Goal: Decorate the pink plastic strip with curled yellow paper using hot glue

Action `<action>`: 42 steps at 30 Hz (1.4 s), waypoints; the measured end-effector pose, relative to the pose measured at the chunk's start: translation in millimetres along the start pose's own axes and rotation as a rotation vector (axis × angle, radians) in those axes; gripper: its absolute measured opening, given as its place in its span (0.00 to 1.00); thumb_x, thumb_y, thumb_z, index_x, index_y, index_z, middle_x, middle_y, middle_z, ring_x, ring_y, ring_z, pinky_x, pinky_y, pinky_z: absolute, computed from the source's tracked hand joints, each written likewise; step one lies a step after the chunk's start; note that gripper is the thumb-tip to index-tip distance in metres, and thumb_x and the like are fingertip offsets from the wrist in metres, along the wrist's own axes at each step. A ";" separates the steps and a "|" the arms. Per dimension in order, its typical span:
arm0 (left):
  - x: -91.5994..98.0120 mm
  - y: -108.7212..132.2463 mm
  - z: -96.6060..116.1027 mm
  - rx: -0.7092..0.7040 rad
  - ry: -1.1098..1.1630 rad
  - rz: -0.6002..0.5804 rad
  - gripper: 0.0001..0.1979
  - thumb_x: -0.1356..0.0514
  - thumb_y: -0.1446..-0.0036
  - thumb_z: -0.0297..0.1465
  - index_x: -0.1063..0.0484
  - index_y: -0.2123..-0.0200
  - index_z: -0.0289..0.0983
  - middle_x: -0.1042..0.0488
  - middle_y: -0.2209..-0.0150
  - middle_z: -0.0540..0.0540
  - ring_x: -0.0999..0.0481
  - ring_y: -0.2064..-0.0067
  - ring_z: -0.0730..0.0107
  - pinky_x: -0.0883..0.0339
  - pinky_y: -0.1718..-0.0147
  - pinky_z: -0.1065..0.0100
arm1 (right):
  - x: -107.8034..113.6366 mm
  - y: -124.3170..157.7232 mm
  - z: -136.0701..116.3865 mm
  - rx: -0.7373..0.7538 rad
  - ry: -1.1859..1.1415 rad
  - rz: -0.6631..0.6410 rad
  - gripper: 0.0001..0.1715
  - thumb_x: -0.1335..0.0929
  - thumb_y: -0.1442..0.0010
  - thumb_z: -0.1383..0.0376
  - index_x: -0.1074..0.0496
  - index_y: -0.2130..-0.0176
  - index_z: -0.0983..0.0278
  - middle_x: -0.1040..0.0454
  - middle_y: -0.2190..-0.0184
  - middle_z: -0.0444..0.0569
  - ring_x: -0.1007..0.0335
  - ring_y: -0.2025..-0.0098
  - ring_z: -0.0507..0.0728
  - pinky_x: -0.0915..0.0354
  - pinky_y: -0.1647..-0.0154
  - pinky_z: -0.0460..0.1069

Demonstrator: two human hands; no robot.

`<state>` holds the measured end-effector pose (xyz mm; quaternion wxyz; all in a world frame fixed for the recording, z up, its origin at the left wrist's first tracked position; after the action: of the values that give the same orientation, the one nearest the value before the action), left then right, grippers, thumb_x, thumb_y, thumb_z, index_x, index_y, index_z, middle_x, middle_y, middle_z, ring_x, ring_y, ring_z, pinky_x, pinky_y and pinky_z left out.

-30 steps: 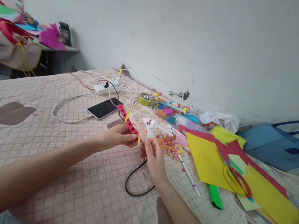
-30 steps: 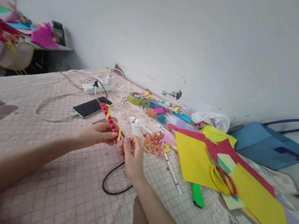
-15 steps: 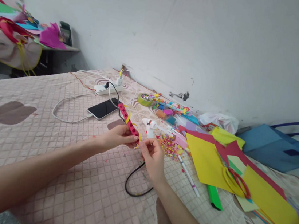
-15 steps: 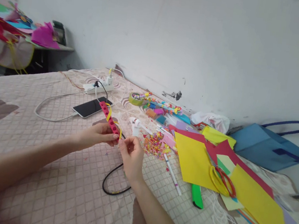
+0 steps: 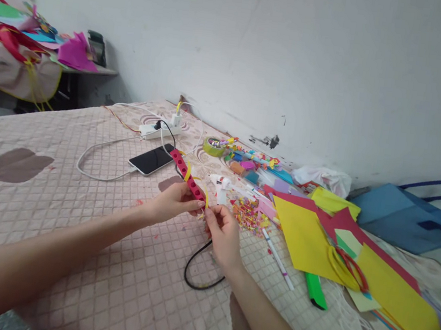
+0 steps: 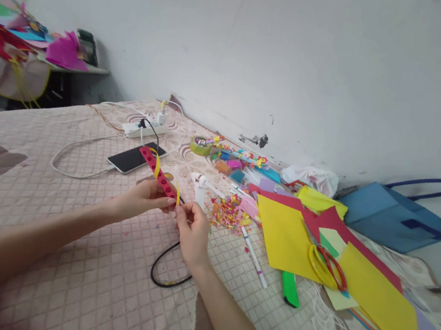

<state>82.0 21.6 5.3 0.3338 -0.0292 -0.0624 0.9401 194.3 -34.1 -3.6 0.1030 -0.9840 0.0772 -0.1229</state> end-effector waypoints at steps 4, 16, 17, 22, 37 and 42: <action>2.0 -0.7 -0.2 0.008 0.025 0.010 0.12 0.38 0.50 0.35 0.34 0.67 0.33 0.28 0.70 0.47 0.27 0.67 0.70 0.31 0.68 0.66 | -2.3 1.7 2.5 -0.017 -0.045 -0.036 0.14 0.39 0.41 0.55 0.37 0.71 0.62 0.40 0.81 0.39 0.44 0.81 0.49 0.45 0.82 0.44; 10.1 -0.2 -1.5 0.071 0.064 0.114 0.13 0.37 0.51 0.35 0.33 0.66 0.33 0.27 0.71 0.47 0.27 0.68 0.70 0.31 0.66 0.65 | 5.4 7.1 -7.2 0.057 -0.045 0.042 0.15 0.39 0.40 0.56 0.39 0.74 0.61 0.40 0.80 0.40 0.43 0.80 0.49 0.44 0.79 0.45; 10.3 -0.3 -2.4 0.080 0.066 0.113 0.13 0.37 0.52 0.35 0.33 0.66 0.33 0.27 0.71 0.47 0.27 0.68 0.70 0.31 0.67 0.66 | 7.5 7.8 -9.8 0.076 -0.047 0.062 0.15 0.39 0.40 0.57 0.39 0.74 0.61 0.40 0.80 0.40 0.43 0.79 0.49 0.44 0.79 0.45; 7.5 -1.4 -4.5 0.102 0.056 0.064 0.13 0.37 0.51 0.36 0.33 0.68 0.32 0.27 0.73 0.47 0.28 0.70 0.72 0.31 0.68 0.67 | 19.7 10.5 -21.6 0.152 -0.095 0.170 0.14 0.40 0.39 0.58 0.40 0.74 0.61 0.41 0.80 0.39 0.44 0.79 0.49 0.44 0.78 0.45; -41.3 22.8 5.8 0.142 0.160 -0.580 0.10 0.37 0.49 0.35 0.30 0.67 0.34 0.26 0.71 0.48 0.27 0.72 0.76 0.32 0.71 0.74 | 27.8 -2.0 -17.2 0.069 -0.058 0.194 0.10 0.34 0.44 0.58 0.35 0.65 0.63 0.34 0.73 0.42 0.42 0.79 0.47 0.43 0.81 0.43; -61.7 45.3 11.0 0.262 0.203 -0.848 0.10 0.36 0.51 0.35 0.29 0.70 0.34 0.26 0.73 0.49 0.26 0.71 0.73 0.30 0.69 0.72 | 12.4 -11.5 -26.7 0.079 -0.226 0.014 0.27 0.32 0.48 0.60 0.40 0.50 0.55 0.35 0.51 0.50 0.40 0.78 0.46 0.40 0.81 0.44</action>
<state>100.5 -53.3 10.9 0.6946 -0.0507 0.0839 0.7127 200.7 -30.1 27.0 0.1506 -0.9862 0.0673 -0.0134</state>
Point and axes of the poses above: each hand's wrist, its own y-axis away from the middle knuckle, its own x-axis out of the back of the hand, z = x × y, the point moved 7 cm from there along -y, towards the middle knuckle
